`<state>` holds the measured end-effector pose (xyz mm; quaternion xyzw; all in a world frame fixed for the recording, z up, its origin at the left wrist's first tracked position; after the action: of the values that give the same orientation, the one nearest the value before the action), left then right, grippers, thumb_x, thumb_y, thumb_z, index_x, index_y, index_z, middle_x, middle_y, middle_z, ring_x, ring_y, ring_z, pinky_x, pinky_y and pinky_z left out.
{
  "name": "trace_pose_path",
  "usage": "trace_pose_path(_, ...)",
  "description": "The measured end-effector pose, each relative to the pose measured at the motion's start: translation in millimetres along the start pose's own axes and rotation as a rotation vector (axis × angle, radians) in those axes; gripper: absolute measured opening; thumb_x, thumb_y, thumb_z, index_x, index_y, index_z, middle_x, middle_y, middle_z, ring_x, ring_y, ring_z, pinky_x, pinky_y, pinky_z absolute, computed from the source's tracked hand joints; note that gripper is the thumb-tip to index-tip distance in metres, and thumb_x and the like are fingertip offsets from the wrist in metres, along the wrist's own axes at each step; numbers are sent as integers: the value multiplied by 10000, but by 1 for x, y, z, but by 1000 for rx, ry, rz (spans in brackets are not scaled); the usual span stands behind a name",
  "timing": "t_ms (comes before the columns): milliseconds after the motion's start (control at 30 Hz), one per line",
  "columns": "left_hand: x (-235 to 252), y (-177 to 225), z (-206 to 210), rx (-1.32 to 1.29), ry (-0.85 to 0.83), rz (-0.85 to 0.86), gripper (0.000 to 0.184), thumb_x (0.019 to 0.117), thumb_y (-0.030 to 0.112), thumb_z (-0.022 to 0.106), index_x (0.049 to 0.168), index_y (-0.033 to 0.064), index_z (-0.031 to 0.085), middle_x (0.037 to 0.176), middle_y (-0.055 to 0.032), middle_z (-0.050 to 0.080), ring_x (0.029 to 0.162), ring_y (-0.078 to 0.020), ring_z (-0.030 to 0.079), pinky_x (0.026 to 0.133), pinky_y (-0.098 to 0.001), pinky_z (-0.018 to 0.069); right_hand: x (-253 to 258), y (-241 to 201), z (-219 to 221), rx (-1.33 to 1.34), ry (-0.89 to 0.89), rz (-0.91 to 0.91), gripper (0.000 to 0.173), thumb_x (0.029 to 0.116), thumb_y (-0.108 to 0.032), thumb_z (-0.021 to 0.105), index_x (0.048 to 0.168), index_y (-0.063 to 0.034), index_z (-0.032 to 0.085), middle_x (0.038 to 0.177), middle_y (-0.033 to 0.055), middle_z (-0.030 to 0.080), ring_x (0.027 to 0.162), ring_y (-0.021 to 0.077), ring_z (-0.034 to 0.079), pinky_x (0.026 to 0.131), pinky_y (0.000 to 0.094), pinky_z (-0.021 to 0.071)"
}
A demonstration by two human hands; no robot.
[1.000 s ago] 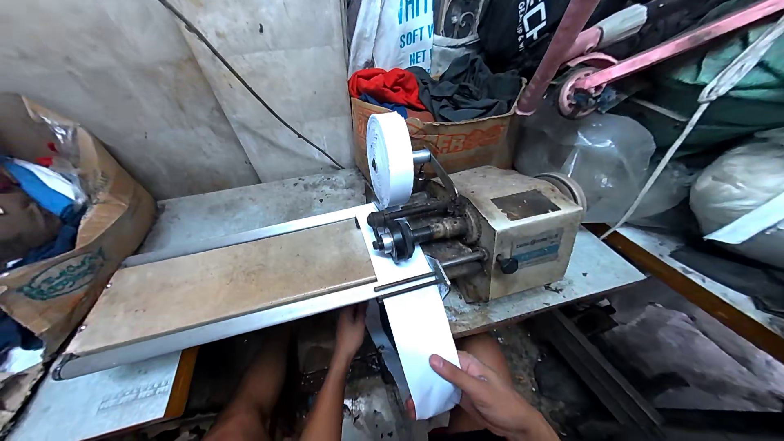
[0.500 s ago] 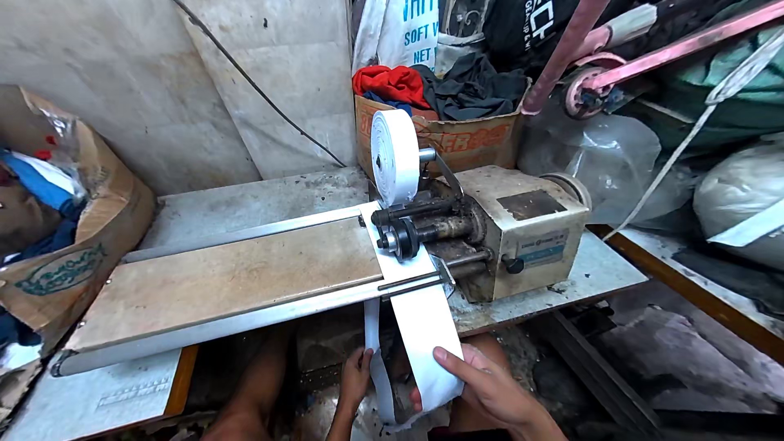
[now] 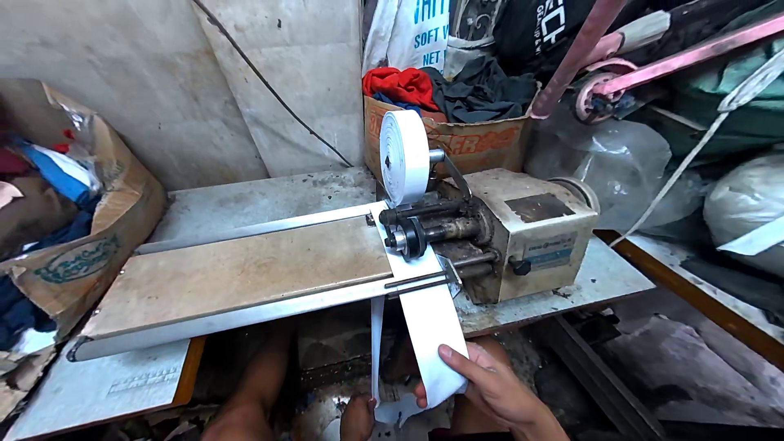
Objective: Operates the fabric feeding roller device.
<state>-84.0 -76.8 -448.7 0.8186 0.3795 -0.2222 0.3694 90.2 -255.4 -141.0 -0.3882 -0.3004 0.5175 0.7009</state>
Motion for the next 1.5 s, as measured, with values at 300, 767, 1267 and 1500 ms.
trace_pose_path(300,-2,-15,21,337,-291,-122,444,1004,387,536,1258,52,682,1329,-210,648,1248,-418,605,986,-671,478,-4,3,3,13,17,21,346,1079,-325,513,1212,-32,642,1048,208,749,948,347,753,886,512,620)
trace_pose_path(767,-9,162,-239,-277,656,345,554,983,249,641,1339,-163,541,1369,-327,574,1336,-369,541,1144,-402,405,-7,9,3,-22,46,56,353,1090,-316,483,1221,-24,631,1058,191,752,957,320,753,895,486,621)
trace_pose_path(1267,-6,121,-167,-428,447,391,366,1079,276,493,1224,-4,677,1213,-190,677,1146,-282,652,1040,-485,503,-4,12,1,-8,40,66,364,1076,-334,518,1231,-20,617,1039,209,749,937,344,753,881,501,624)
trace_pose_path(1500,2,79,-107,-312,331,302,338,1071,255,503,1212,12,691,1267,-199,651,1169,-314,643,1054,-496,496,2,11,1,14,-21,33,389,1088,-356,485,1203,-15,631,1032,205,748,937,339,752,889,502,620)
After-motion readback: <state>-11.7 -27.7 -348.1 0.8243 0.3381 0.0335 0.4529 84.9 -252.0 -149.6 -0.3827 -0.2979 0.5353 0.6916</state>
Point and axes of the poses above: each hand's wrist, its own x-axis towards the middle knuckle, its own z-axis out of the palm, y = z × x, the point moved 2 cm from there along x, towards the middle knuckle
